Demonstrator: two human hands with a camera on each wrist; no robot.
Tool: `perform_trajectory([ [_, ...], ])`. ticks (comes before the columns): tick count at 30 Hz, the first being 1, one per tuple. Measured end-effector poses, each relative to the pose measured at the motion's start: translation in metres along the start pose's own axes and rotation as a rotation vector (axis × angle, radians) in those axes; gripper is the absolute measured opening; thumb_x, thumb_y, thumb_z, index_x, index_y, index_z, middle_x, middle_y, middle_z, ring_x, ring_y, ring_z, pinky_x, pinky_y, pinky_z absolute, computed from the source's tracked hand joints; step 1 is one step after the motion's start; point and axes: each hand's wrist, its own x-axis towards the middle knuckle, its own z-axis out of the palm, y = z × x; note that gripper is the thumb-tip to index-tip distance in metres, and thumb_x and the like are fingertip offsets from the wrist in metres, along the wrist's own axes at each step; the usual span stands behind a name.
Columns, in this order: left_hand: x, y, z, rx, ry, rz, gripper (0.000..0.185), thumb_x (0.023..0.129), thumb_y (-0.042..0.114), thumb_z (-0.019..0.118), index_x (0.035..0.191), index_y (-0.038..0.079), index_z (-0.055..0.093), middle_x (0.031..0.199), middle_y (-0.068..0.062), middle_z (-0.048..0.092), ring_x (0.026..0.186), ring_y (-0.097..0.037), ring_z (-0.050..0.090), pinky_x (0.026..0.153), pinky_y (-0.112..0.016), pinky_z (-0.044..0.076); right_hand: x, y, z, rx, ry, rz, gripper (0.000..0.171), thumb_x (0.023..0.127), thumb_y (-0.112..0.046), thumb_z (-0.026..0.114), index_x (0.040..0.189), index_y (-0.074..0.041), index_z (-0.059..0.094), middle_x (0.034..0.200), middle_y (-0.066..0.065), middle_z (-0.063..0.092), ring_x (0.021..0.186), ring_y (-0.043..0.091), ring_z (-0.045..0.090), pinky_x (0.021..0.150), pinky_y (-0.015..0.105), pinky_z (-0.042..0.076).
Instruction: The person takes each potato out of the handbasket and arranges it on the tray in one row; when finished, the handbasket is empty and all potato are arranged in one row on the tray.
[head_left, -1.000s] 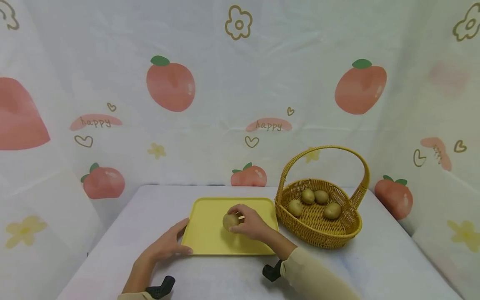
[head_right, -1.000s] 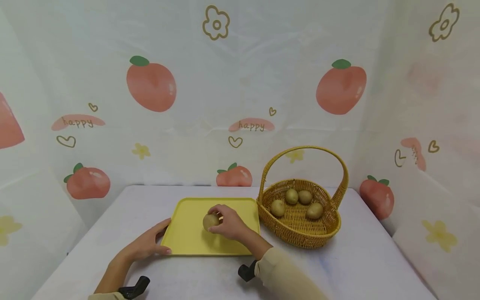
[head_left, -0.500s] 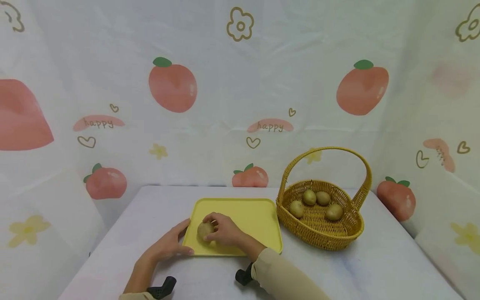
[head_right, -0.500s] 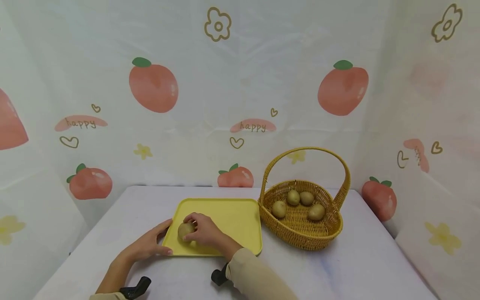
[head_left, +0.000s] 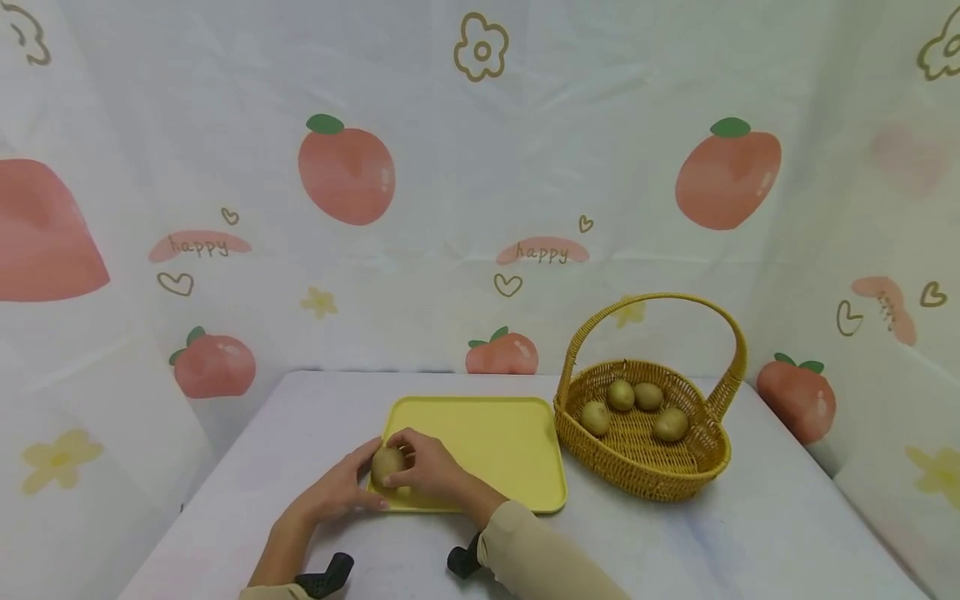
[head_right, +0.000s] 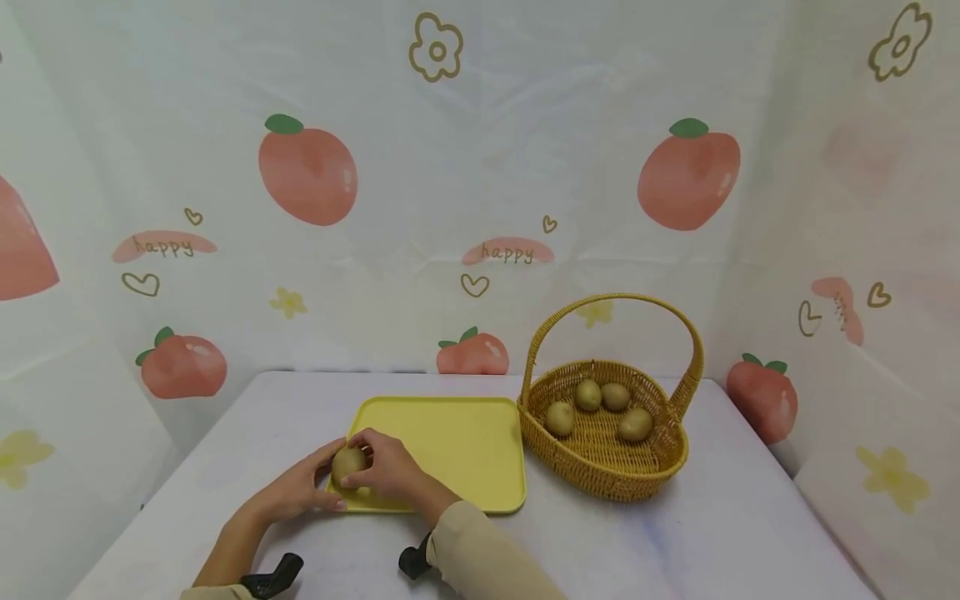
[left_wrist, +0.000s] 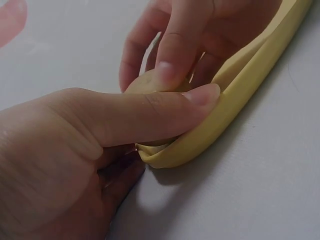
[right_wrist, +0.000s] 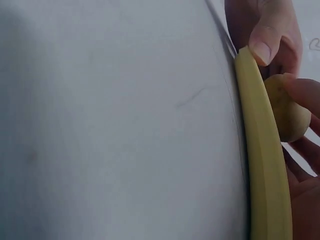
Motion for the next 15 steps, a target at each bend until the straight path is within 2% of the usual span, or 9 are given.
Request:
perform_trajectory([
  [6, -0.001, 0.002, 0.000, 0.068, 0.022, 0.018, 0.109, 0.064, 0.025, 0.090, 0.150, -0.004, 0.028, 0.153, -0.025, 0.030, 0.141, -0.044, 0.022, 0.114, -0.059, 0.016, -0.005, 0.003, -0.008, 0.022, 0.001, 0.011, 0.048, 0.078, -0.016, 0.083, 0.119, -0.011, 0.060, 0.111, -0.005, 0.063, 0.100, 0.009, 0.063, 0.086, 0.023, 0.052],
  [15, -0.002, 0.003, 0.002, 0.099, 0.038, -0.029, 0.111, 0.063, 0.027, 0.090, 0.150, -0.004, 0.029, 0.153, -0.025, 0.030, 0.141, -0.045, 0.021, 0.113, -0.060, 0.016, -0.011, 0.010, -0.016, 0.000, 0.009, -0.018, 0.046, 0.078, -0.014, 0.082, 0.119, -0.009, 0.061, 0.110, -0.003, 0.064, 0.097, 0.010, 0.063, 0.085, 0.024, 0.052],
])
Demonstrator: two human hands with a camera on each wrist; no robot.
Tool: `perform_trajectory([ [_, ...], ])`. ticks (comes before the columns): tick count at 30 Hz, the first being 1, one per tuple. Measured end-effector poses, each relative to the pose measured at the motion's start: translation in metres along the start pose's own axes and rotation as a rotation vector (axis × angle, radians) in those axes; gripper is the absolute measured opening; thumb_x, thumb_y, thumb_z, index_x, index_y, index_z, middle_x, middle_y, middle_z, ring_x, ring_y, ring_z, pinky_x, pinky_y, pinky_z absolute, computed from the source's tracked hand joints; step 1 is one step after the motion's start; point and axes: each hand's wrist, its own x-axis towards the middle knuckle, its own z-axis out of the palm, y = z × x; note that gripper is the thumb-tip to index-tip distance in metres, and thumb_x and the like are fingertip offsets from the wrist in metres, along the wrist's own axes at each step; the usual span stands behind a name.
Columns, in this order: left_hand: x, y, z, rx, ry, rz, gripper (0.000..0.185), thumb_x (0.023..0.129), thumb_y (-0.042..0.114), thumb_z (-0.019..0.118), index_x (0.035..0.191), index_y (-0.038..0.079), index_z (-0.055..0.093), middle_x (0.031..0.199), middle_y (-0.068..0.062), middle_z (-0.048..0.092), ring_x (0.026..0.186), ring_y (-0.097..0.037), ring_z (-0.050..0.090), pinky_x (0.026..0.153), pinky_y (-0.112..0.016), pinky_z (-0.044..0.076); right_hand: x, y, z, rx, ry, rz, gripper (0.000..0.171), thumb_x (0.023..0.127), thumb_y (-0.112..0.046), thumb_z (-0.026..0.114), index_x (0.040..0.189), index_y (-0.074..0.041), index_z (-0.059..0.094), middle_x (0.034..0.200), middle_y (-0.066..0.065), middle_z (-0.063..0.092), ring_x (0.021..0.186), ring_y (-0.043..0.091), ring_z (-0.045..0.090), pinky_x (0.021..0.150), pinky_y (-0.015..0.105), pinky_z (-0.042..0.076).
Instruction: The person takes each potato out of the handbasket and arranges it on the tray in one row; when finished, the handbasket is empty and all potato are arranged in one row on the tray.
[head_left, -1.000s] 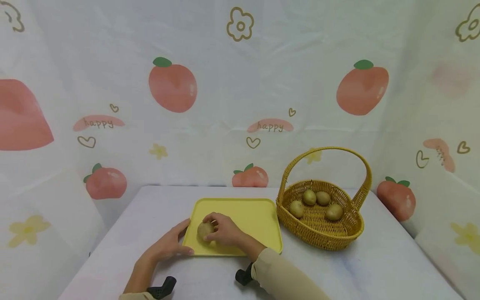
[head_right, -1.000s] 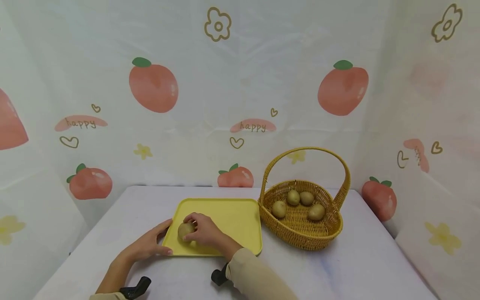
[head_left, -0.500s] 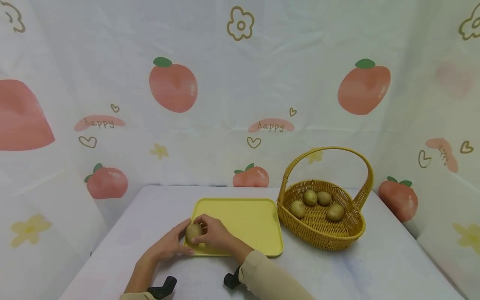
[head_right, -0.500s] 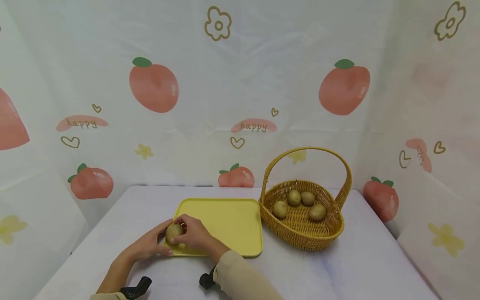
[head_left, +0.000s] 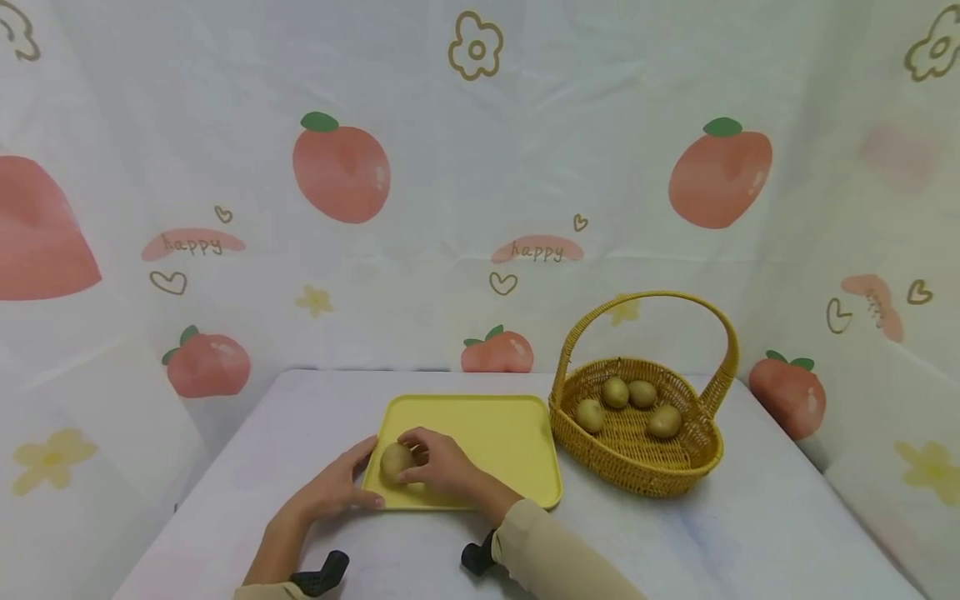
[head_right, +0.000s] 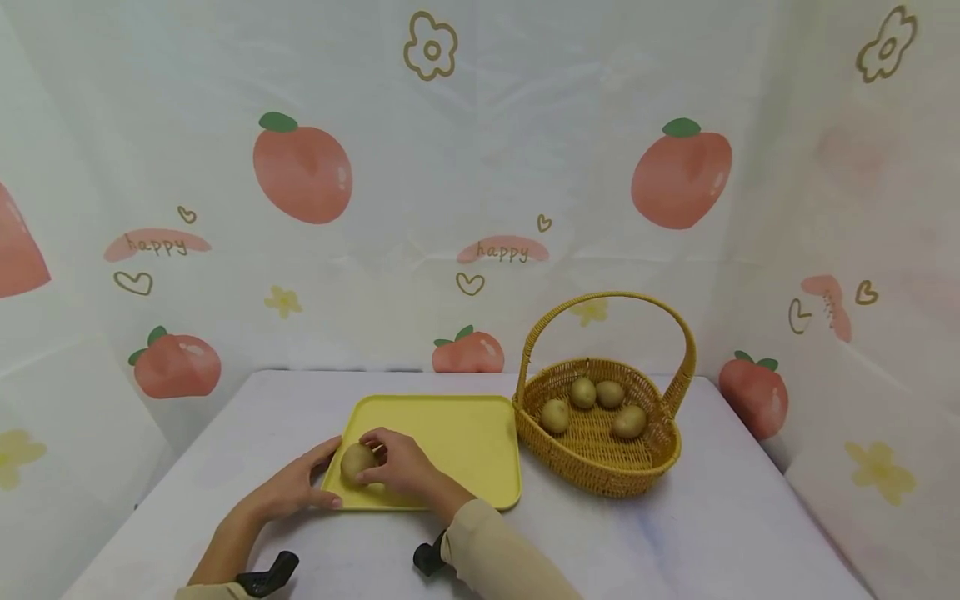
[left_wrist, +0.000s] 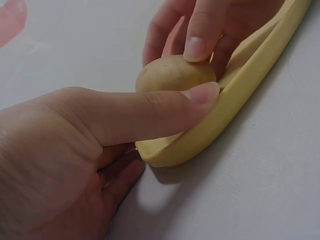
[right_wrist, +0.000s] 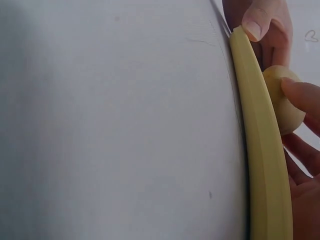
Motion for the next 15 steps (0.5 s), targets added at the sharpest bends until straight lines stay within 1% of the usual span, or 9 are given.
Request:
perform_trajectory([
  [5, 0.0004, -0.0002, -0.0001, -0.002, -0.004, 0.000, 0.111, 0.063, 0.027, 0.090, 0.150, -0.005, 0.028, 0.153, -0.025, 0.029, 0.141, -0.045, 0.021, 0.113, -0.060, 0.015, -0.0001, -0.0018, 0.0014, -0.027, 0.023, 0.016, 0.044, 0.077, -0.016, 0.083, 0.116, -0.010, 0.063, 0.106, -0.004, 0.066, 0.092, 0.012, 0.064, 0.080, 0.021, 0.052],
  [9, -0.0002, 0.0011, -0.0001, -0.003, -0.005, 0.001, 0.111, 0.063, 0.027, 0.090, 0.150, -0.005, 0.028, 0.153, -0.026, 0.029, 0.141, -0.046, 0.021, 0.113, -0.061, 0.015, 0.0009, -0.0042, 0.0040, -0.025, 0.047, 0.052, 0.040, 0.077, -0.019, 0.083, 0.113, -0.013, 0.065, 0.102, -0.009, 0.065, 0.087, 0.008, 0.062, 0.077, 0.019, 0.050],
  [15, -0.0002, 0.0011, -0.0009, 0.004, -0.006, 0.006, 0.111, 0.063, 0.027, 0.090, 0.150, -0.005, 0.028, 0.153, -0.026, 0.029, 0.141, -0.046, 0.021, 0.113, -0.061, 0.015, 0.0026, -0.0044, 0.0084, -0.007, 0.093, 0.079, 0.037, 0.078, -0.021, 0.083, 0.110, -0.015, 0.066, 0.099, -0.009, 0.065, 0.083, 0.006, 0.062, 0.074, 0.019, 0.050],
])
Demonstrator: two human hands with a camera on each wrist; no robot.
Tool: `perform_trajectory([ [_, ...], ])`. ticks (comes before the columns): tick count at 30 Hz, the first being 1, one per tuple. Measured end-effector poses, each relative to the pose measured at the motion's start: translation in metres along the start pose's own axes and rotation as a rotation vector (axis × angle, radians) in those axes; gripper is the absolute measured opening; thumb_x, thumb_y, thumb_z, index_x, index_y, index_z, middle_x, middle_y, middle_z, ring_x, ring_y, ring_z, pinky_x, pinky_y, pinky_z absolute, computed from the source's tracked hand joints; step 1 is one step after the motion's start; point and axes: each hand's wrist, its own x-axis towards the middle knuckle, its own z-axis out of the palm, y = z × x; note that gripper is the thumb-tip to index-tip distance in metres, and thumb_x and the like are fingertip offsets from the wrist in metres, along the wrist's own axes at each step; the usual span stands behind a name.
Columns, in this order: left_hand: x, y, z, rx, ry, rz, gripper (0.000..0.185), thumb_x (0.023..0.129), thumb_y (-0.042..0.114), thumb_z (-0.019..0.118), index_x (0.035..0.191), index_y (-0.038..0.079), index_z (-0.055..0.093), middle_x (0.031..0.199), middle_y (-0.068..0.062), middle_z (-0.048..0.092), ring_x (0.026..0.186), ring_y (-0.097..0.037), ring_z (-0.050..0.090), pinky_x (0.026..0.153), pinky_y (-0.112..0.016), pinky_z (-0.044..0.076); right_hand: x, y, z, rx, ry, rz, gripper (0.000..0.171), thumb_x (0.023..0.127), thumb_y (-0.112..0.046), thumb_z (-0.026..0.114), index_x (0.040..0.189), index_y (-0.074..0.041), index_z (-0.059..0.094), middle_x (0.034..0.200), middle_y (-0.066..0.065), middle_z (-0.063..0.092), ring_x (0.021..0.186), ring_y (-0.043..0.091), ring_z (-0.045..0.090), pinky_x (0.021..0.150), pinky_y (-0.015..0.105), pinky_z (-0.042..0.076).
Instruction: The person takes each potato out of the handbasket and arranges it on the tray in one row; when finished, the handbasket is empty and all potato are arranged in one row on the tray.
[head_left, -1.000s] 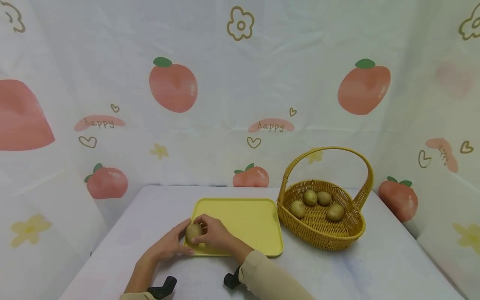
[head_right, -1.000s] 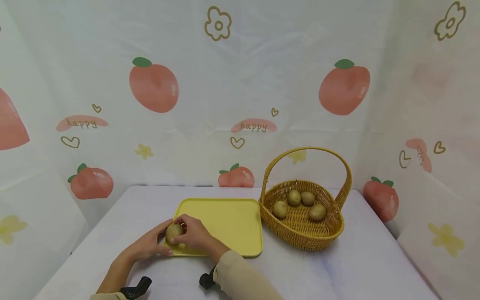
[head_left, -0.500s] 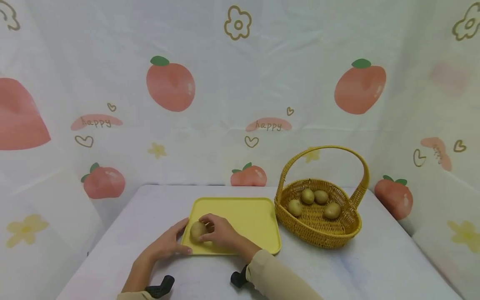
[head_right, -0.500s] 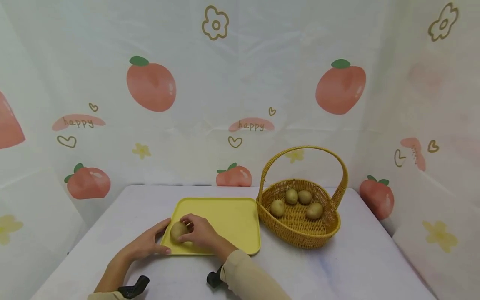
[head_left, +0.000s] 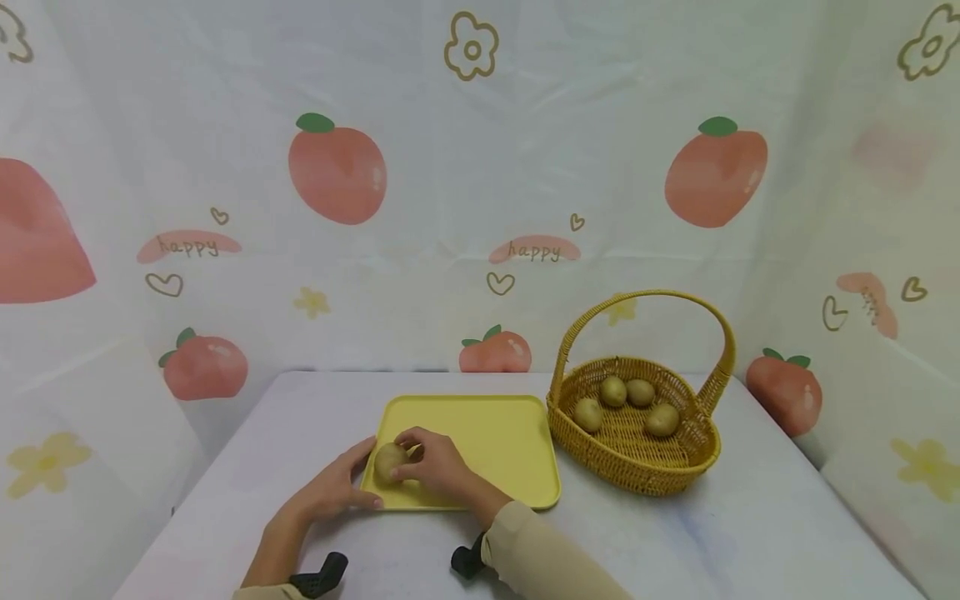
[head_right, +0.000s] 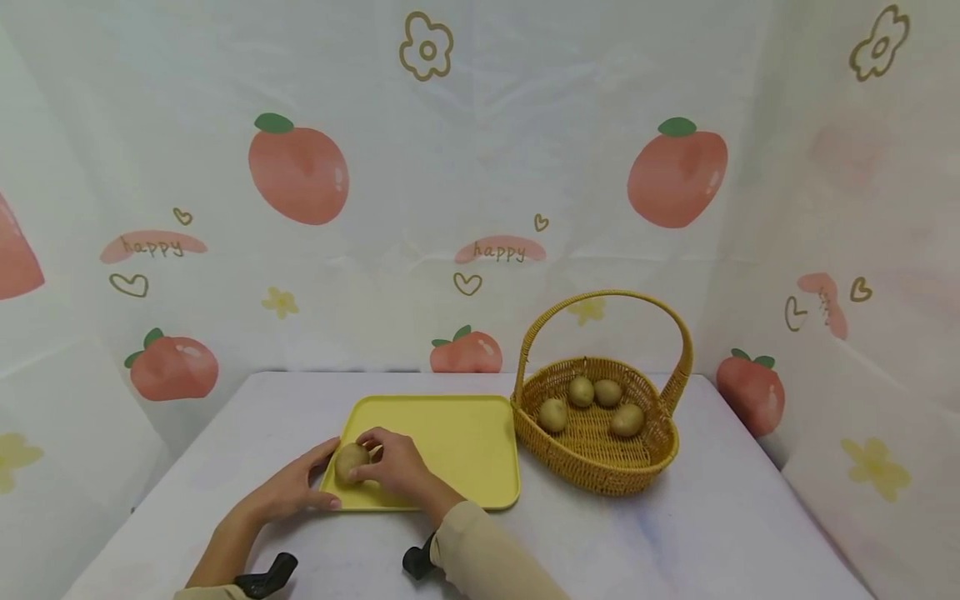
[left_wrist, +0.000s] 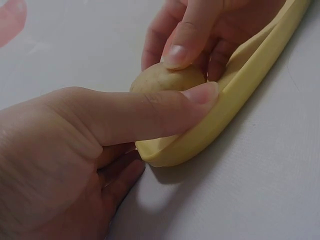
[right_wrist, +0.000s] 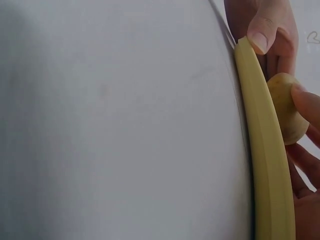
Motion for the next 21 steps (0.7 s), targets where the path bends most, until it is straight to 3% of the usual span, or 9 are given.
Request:
perform_trajectory([
  [7, 0.000, 0.000, -0.003, -0.052, -0.020, 0.039, 0.111, 0.064, 0.023, 0.090, 0.150, -0.007, 0.025, 0.153, -0.028, 0.026, 0.141, -0.046, 0.020, 0.114, -0.060, 0.014, 0.000, -0.002, 0.009, 0.064, -0.006, -0.042, 0.036, 0.078, -0.017, 0.083, 0.109, -0.012, 0.067, 0.100, -0.007, 0.067, 0.087, 0.011, 0.065, 0.075, 0.018, 0.051],
  [13, 0.000, -0.002, -0.002, -0.050, -0.023, 0.038, 0.111, 0.065, 0.024, 0.090, 0.149, -0.008, 0.025, 0.153, -0.030, 0.024, 0.141, -0.047, 0.020, 0.113, -0.061, 0.015, 0.001, 0.000, 0.014, 0.053, -0.031, -0.055, 0.037, 0.079, -0.018, 0.082, 0.111, -0.012, 0.066, 0.102, -0.008, 0.066, 0.089, 0.008, 0.065, 0.078, 0.019, 0.052],
  [21, 0.001, -0.002, -0.002, -0.064, -0.021, 0.042, 0.112, 0.064, 0.023, 0.090, 0.149, -0.008, 0.024, 0.153, -0.029, 0.024, 0.140, -0.047, 0.020, 0.113, -0.061, 0.014, -0.004, -0.002, 0.004, 0.028, -0.061, -0.032, 0.040, 0.079, -0.020, 0.082, 0.114, -0.011, 0.064, 0.101, -0.003, 0.067, 0.092, 0.012, 0.066, 0.079, 0.020, 0.052],
])
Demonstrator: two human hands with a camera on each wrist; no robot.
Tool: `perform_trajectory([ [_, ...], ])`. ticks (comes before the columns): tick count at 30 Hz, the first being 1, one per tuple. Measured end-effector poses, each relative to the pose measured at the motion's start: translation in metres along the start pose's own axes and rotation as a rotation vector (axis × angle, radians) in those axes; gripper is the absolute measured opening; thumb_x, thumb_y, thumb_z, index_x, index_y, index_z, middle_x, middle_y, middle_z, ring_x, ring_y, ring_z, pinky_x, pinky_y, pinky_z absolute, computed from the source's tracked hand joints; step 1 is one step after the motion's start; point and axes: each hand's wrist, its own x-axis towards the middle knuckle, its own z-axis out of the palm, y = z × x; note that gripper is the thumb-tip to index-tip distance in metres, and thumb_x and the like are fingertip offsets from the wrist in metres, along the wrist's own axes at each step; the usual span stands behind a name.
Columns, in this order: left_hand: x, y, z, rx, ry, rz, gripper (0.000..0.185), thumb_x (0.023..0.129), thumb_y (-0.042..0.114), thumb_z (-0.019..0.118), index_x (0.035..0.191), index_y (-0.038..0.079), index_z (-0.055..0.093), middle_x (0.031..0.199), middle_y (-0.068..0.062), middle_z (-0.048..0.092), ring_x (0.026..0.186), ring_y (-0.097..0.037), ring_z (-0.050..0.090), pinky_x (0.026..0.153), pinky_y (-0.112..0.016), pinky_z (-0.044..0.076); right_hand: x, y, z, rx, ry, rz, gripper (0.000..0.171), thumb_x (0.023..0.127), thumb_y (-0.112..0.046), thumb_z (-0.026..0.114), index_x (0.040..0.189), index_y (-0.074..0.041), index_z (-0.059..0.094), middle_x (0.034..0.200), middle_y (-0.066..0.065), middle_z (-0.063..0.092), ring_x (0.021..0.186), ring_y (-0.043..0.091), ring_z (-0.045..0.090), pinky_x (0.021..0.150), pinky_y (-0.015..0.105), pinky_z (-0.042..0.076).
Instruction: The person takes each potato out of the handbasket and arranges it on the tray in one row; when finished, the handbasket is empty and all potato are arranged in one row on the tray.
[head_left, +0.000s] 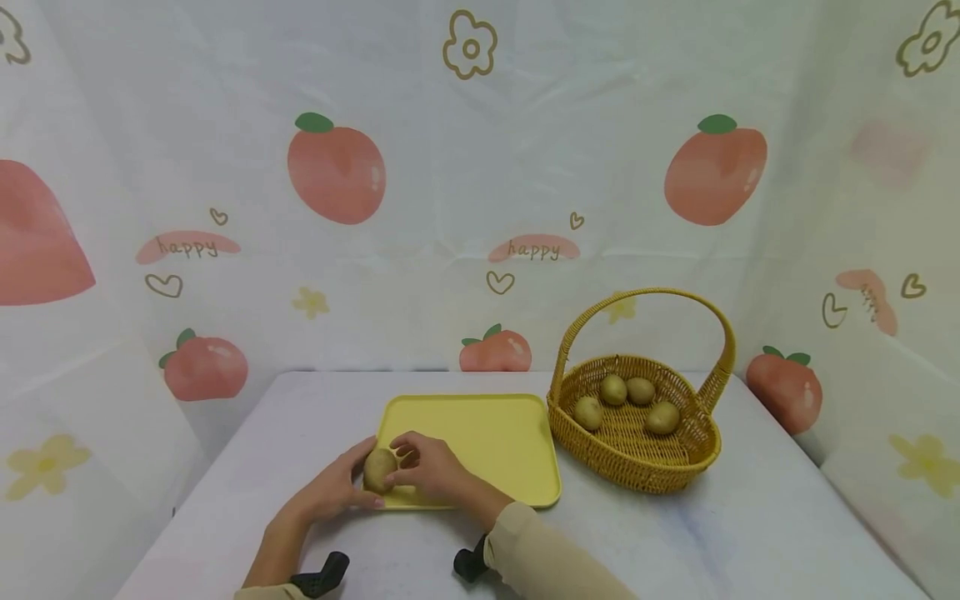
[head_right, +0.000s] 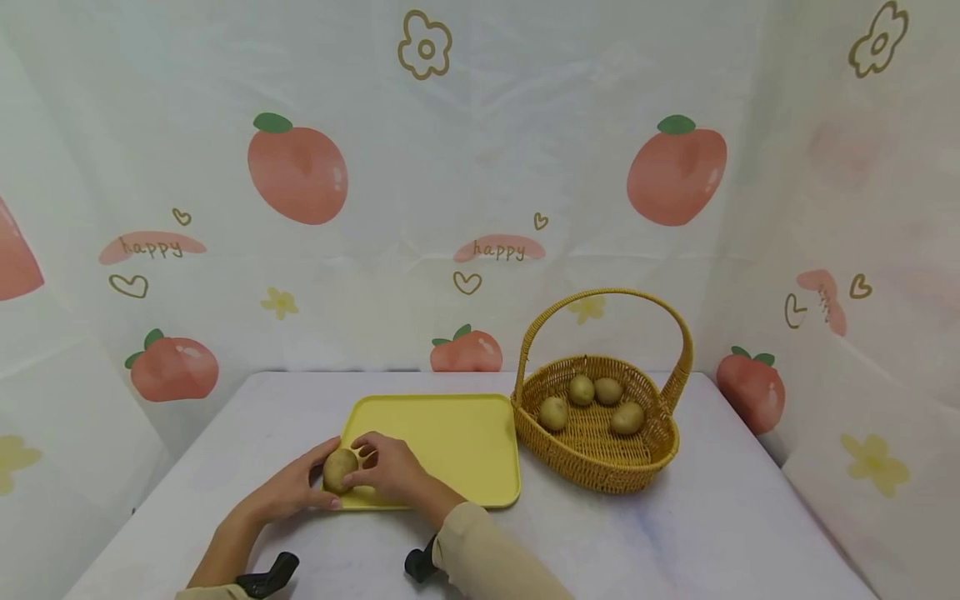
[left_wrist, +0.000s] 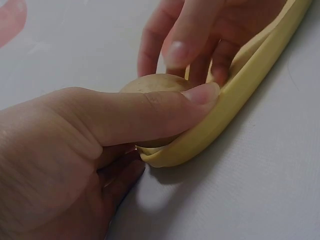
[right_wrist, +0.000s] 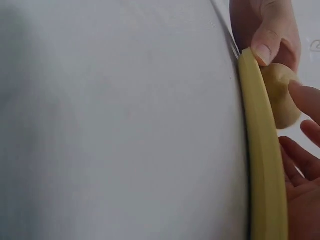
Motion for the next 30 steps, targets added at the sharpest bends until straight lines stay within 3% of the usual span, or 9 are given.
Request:
perform_trajectory([
  [8, 0.003, 0.000, 0.001, 0.006, -0.010, 0.042, 0.111, 0.065, 0.021, 0.090, 0.148, -0.010, 0.024, 0.152, -0.031, 0.026, 0.140, -0.048, 0.020, 0.113, -0.062, 0.014, -0.017, 0.000, -0.040, -0.054, -0.036, 0.010, 0.041, 0.084, -0.016, 0.077, 0.121, -0.009, 0.063, 0.109, 0.007, 0.067, 0.090, 0.011, 0.065, 0.074, 0.022, 0.053],
  [16, 0.004, 0.002, 0.004, 0.016, 0.002, -0.007, 0.111, 0.063, 0.020, 0.091, 0.149, -0.009, 0.025, 0.152, -0.030, 0.026, 0.140, -0.048, 0.021, 0.113, -0.060, 0.014, -0.039, -0.008, -0.094, -0.110, -0.045, -0.072, 0.035, 0.088, -0.014, 0.072, 0.122, -0.007, 0.062, 0.112, 0.014, 0.066, 0.092, 0.016, 0.065, 0.077, 0.025, 0.054],
  [25, 0.003, -0.002, 0.005, 0.033, 0.006, 0.001, 0.111, 0.064, 0.022, 0.090, 0.148, -0.010, 0.025, 0.152, -0.031, 0.026, 0.139, -0.048, 0.022, 0.113, -0.059, 0.015, -0.054, -0.018, -0.161, -0.284, -0.011, -0.176, 0.022, 0.090, -0.015, 0.070, 0.111, -0.009, 0.067, 0.098, 0.003, 0.070, 0.086, 0.012, 0.064, 0.076, 0.028, 0.054],
  [30, 0.001, -0.001, 0.002, 0.023, 0.005, 0.000, 0.112, 0.064, 0.021, 0.090, 0.148, -0.011, 0.024, 0.152, -0.031, 0.026, 0.139, -0.048, 0.022, 0.113, -0.060, 0.014, -0.060, -0.031, -0.200, -0.354, -0.025, -0.111, 0.023, 0.091, -0.016, 0.069, 0.113, -0.012, 0.067, 0.096, -0.003, 0.069, 0.086, 0.012, 0.064, 0.076, 0.029, 0.054],
])
